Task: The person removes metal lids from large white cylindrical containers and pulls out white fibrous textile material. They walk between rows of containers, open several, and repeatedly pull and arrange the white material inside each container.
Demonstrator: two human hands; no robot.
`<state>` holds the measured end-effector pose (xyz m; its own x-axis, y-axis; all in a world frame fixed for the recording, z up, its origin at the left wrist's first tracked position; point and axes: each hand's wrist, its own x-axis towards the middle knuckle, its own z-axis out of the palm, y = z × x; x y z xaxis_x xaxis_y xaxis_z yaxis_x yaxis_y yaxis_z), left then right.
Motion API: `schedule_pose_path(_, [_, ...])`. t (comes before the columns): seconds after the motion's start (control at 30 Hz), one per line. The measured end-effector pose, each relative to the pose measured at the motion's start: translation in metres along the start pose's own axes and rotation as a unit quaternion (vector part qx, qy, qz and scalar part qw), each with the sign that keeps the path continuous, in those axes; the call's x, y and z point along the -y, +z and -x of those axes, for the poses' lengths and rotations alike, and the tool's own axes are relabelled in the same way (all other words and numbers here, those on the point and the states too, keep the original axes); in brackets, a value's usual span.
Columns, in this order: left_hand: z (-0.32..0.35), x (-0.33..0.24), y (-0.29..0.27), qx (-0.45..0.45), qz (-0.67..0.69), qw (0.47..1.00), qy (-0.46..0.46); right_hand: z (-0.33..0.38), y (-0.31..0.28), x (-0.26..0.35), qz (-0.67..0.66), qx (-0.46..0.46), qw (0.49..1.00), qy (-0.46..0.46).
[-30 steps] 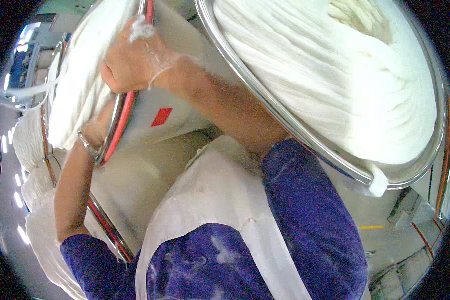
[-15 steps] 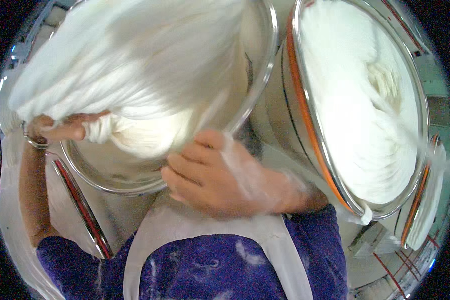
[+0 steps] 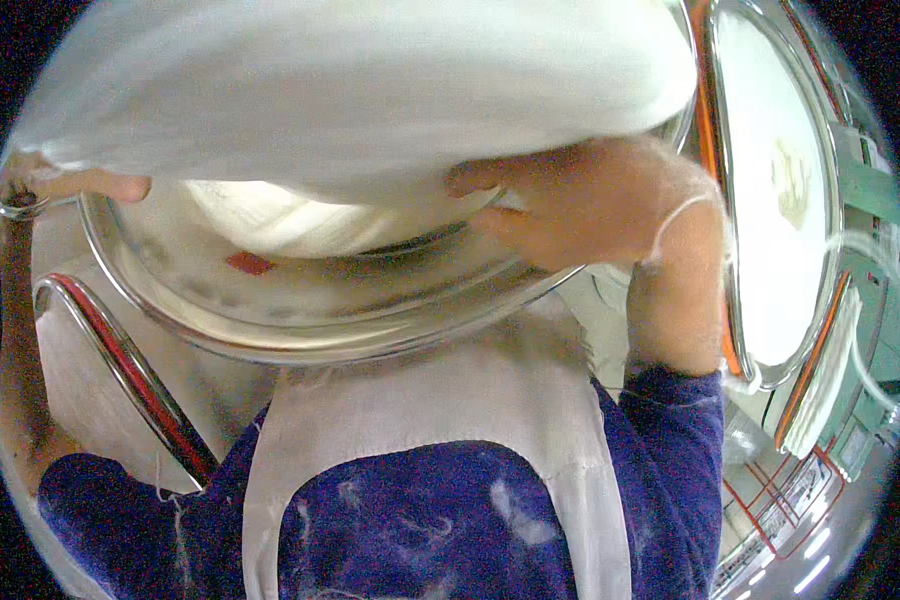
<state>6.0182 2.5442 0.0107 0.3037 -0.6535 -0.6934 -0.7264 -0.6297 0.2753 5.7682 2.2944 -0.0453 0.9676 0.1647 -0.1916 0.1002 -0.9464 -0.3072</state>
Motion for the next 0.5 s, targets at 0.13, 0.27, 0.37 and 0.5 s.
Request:
schedule_pose_path(0.13, [0.013,-0.023,-0.013,0.118,-0.064,0.991,-0.025,-0.020,0.020,0.020,0.200,-0.075,0.975,-0.058])
schedule_pose_path(0.27, [0.024,-0.046,0.009,0.206,-0.088,0.974,-0.026,-0.053,0.042,0.045,0.219,-0.276,0.926,-0.134])
schedule_pose_path(0.37, [-0.003,-0.054,0.044,0.160,0.040,0.984,0.073,-0.083,0.047,0.061,0.153,-0.364,0.904,-0.165])
schedule_pose_path(0.5, [-0.065,-0.060,0.065,0.091,-0.013,0.991,0.099,-0.100,0.035,0.076,0.115,-0.367,0.910,-0.154])
